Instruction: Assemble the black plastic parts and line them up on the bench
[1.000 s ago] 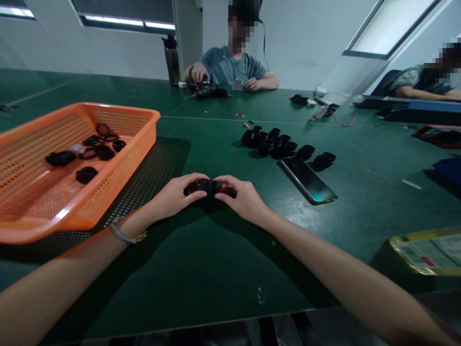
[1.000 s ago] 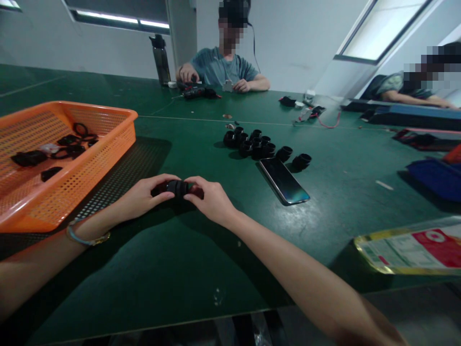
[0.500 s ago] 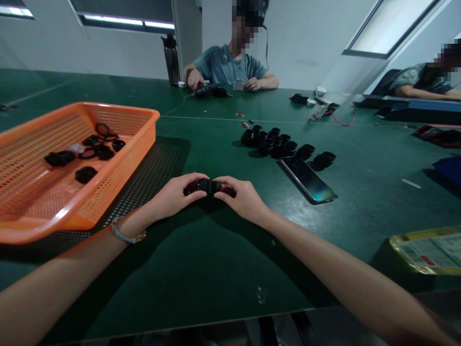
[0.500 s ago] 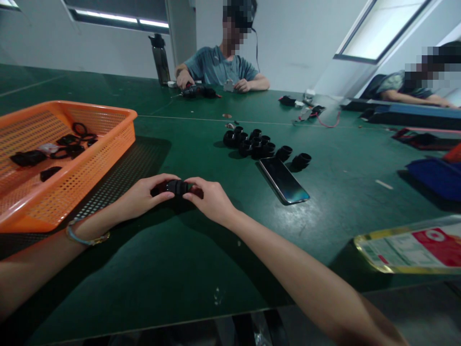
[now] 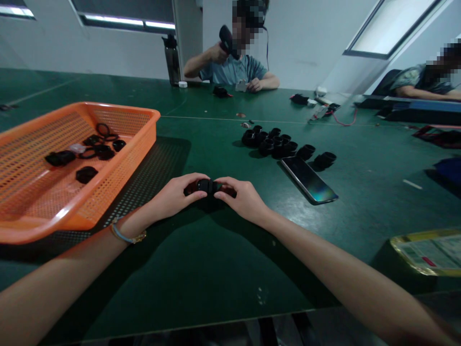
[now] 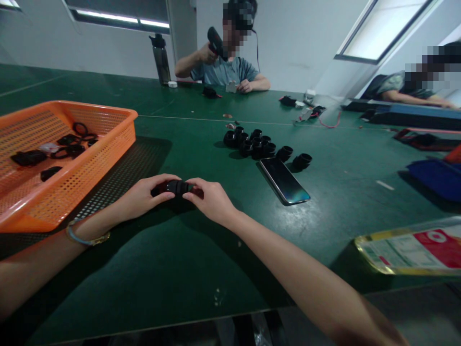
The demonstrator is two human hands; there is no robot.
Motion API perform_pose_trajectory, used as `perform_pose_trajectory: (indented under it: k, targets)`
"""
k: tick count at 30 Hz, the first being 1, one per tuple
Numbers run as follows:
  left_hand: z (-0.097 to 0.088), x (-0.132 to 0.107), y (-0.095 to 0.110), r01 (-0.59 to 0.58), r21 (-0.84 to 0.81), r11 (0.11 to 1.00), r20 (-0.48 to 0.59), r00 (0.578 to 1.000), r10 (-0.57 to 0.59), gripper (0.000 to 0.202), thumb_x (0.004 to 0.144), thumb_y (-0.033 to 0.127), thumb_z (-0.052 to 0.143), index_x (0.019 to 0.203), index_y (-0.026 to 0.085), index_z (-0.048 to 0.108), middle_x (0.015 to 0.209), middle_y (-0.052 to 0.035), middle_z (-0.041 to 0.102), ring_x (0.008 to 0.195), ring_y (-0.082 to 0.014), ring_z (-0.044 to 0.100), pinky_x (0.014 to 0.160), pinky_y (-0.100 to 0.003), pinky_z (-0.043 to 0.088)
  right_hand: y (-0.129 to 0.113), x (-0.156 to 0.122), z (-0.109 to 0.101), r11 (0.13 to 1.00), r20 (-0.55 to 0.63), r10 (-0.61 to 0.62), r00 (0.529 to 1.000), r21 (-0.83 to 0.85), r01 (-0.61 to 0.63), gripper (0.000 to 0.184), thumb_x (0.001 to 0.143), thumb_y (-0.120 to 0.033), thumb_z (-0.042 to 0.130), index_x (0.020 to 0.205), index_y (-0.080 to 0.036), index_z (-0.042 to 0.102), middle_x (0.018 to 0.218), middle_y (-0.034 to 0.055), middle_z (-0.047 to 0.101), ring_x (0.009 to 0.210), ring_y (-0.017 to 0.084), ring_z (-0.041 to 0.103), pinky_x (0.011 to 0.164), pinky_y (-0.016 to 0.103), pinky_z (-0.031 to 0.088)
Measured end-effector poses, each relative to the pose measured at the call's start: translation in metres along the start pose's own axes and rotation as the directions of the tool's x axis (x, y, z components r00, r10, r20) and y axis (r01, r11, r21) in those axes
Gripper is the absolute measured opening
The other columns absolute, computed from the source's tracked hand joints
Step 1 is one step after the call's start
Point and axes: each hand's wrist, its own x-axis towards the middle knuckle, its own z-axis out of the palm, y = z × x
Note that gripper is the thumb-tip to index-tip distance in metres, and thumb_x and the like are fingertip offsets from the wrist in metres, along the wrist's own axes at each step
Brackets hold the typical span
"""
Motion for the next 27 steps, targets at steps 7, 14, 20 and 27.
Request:
perform_pose_trajectory:
  k: [7,14,20,27]
  targets:
    - [0.0001,0.0006,-0.0009,-0.005,-0.009,1.000,-0.003,1.000,0.005,0.037,0.079,0.036,0.048,0.109,0.016,0.056,0.108,-0.0079,0.065,0.095,-0.0232,0.060,0.082,-0.035,0.046,-0.0019,-0.0001,-0.0003,0.998,-0.004,-0.021,1.000,0.055,0.021,0.023,0.080,-0.017,0.059,0.102,-0.018,0.061,0.090,0.0034,0.069,0.078,0.015,0.064,0.072,0.030,0.051]
    - [0.0002,0.0000,-0.0008,-0.003,0.002,1.000,0.007,1.000,0.003,0.036,0.079,0.035,0.047,0.109,0.017,0.056,0.108,-0.0076,0.065,0.096,-0.0234,0.060,0.082,-0.035,0.046,-0.0028,-0.0020,-0.0013,0.995,-0.007,-0.037,0.999,0.095,0.038,0.027,0.078,-0.019,0.061,0.104,-0.020,0.055,0.081,0.0004,0.066,0.073,0.014,0.064,0.070,0.031,0.053]
    - [-0.0004,0.0001,-0.0003,0.009,0.004,1.000,0.013,1.000,-0.009,0.036,0.079,0.035,0.048,0.109,0.018,0.057,0.106,-0.0064,0.066,0.094,-0.0235,0.060,0.080,-0.034,0.047,-0.0014,-0.0028,-0.0015,0.993,0.001,-0.064,0.998,0.100,0.064,0.029,0.076,-0.014,0.061,0.102,-0.020,0.053,0.081,-0.0002,0.065,0.073,0.014,0.064,0.071,0.031,0.053]
    - [-0.0001,0.0005,-0.0002,0.006,0.003,1.000,0.010,1.000,-0.006,0.037,0.079,0.035,0.048,0.109,0.017,0.057,0.106,-0.0068,0.066,0.094,-0.0233,0.060,0.081,-0.034,0.047,0.0005,-0.0013,0.0003,0.992,-0.013,-0.042,0.999,0.116,0.044,0.027,0.075,-0.011,0.062,0.100,-0.019,0.056,0.084,0.0004,0.067,0.076,0.013,0.065,0.073,0.030,0.053]
